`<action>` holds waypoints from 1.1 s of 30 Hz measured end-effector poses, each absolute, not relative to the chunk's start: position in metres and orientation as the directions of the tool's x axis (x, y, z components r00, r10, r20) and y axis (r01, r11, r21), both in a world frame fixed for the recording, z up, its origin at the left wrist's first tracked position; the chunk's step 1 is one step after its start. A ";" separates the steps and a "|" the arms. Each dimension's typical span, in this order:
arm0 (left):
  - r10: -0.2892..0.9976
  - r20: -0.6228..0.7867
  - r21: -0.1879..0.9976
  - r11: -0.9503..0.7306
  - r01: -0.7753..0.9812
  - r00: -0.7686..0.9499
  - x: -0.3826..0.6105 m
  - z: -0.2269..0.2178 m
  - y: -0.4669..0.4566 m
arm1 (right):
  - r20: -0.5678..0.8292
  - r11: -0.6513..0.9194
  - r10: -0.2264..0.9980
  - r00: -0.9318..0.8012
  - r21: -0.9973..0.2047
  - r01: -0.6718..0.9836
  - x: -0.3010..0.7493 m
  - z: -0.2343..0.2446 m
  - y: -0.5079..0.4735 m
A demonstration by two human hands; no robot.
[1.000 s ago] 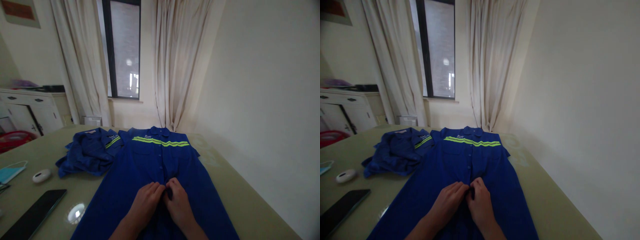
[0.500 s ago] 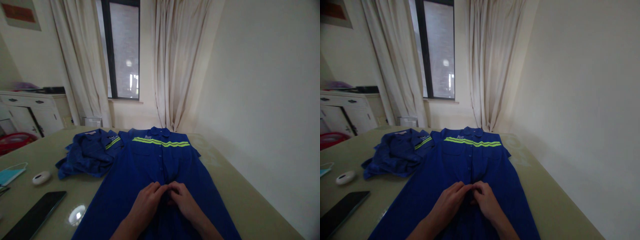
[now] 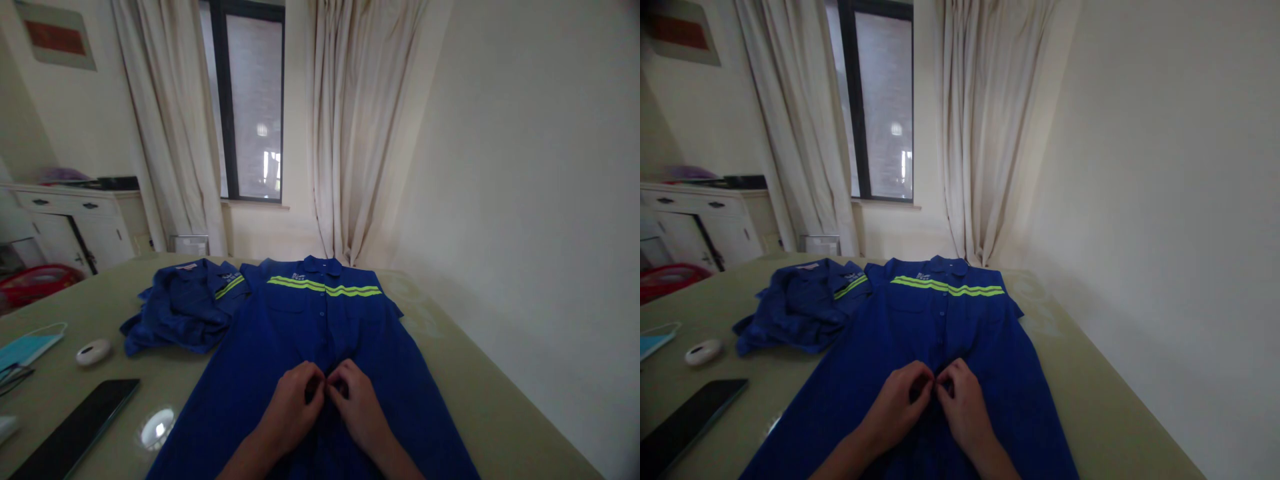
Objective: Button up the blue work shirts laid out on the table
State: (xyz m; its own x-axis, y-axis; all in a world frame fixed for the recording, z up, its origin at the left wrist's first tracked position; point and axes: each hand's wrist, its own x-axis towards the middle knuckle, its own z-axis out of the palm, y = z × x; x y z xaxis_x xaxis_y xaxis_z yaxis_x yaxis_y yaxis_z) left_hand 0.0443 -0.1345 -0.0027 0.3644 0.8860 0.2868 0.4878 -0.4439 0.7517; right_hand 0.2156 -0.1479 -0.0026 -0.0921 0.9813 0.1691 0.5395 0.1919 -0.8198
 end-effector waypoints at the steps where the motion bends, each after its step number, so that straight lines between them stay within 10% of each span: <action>1: 0.900 0.270 0.768 -0.415 0.488 0.342 0.045 -0.002 -0.135 | 0.184 0.204 0.979 -0.094 -0.798 0.567 0.215 -0.001 -0.148; 33: 0.989 0.106 0.927 -0.135 0.349 0.102 0.052 -0.006 -0.127 | 0.226 0.256 0.966 -0.124 -0.796 0.549 0.215 0.007 -0.147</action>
